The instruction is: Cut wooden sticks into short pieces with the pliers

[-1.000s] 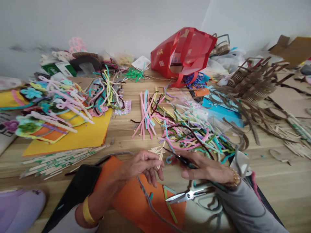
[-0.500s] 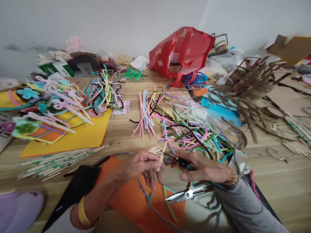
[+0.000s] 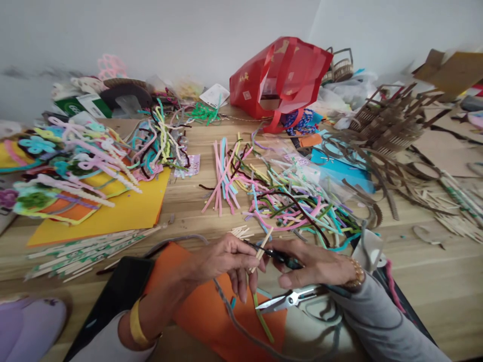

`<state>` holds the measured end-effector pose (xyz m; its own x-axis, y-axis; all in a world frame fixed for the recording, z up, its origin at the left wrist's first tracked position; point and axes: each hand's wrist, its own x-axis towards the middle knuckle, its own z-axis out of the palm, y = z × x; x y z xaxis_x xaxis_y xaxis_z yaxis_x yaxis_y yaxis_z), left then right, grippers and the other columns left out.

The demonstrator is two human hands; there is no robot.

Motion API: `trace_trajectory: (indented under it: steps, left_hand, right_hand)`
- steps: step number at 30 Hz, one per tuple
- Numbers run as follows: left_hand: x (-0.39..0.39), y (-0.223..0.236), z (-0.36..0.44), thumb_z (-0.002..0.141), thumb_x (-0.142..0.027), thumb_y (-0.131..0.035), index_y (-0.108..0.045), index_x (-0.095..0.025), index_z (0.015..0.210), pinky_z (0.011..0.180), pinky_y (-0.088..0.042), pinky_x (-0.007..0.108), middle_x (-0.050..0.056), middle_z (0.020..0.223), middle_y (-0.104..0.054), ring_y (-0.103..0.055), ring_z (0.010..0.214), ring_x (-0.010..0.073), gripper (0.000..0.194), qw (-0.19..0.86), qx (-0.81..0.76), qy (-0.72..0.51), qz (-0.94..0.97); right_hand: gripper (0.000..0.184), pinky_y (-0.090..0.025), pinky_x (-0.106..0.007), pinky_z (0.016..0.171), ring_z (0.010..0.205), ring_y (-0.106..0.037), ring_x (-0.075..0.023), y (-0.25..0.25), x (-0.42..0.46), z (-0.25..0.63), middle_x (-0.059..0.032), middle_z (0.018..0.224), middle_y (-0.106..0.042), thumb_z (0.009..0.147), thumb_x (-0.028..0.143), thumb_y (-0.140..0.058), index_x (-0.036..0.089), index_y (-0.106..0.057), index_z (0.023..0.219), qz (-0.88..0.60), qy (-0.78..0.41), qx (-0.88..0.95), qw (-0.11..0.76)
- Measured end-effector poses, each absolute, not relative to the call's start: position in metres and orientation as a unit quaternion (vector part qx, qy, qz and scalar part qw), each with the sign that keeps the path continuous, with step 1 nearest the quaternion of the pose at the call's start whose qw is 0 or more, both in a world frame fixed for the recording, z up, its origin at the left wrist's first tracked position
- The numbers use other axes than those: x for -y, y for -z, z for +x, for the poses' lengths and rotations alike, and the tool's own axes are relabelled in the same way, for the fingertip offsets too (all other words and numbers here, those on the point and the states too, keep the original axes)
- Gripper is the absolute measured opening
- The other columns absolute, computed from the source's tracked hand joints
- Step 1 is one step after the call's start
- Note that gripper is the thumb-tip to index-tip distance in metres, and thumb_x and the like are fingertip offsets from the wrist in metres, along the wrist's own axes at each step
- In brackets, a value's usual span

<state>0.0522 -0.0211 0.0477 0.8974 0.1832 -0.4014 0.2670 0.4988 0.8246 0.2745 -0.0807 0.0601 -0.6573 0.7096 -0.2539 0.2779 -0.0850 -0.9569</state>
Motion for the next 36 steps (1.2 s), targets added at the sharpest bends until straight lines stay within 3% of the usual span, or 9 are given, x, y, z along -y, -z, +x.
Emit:
trace_trajectory:
  steps: [8,28,36]
  left_hand:
    - [0.02,-0.049,0.052,0.082,-0.046,-0.063,-0.066,-0.014,0.083,0.039,-0.041,0.016,0.003,0.063,-0.07,-0.063,0.043,0.011,0.032,0.834,-0.216,0.032,0.507]
    - [0.018,-0.048,0.051,0.082,-0.05,-0.062,-0.066,-0.014,0.068,0.043,-0.045,0.018,0.003,0.057,-0.068,-0.06,0.041,0.0103,0.039,0.821,-0.221,0.032,0.525]
    - [0.015,-0.041,0.042,0.085,-0.044,-0.058,-0.067,-0.013,0.07,0.052,-0.049,0.02,0.003,0.06,-0.068,-0.062,0.048,0.011,0.035,0.808,-0.232,0.03,0.541]
  right_hand:
    - [0.048,-0.041,-0.03,0.069,0.078,-0.052,-0.0195,-0.058,0.079,0.276,-0.0048,0.092,-0.059,0.077,0.05,-0.064,0.013,-0.062,0.108,-0.363,-0.658,0.638,0.166]
    - [0.037,-0.039,-0.028,0.065,0.07,-0.046,-0.0161,-0.056,0.086,0.269,-0.0004,0.08,-0.051,0.08,0.043,-0.064,0.018,-0.059,0.106,-0.42,-0.633,0.634,0.146]
    - [0.05,-0.042,-0.029,0.076,0.084,-0.051,-0.0203,-0.059,0.088,0.261,-0.0024,0.087,-0.055,0.08,0.047,-0.063,0.015,-0.059,0.118,-0.484,-0.583,0.643,0.106]
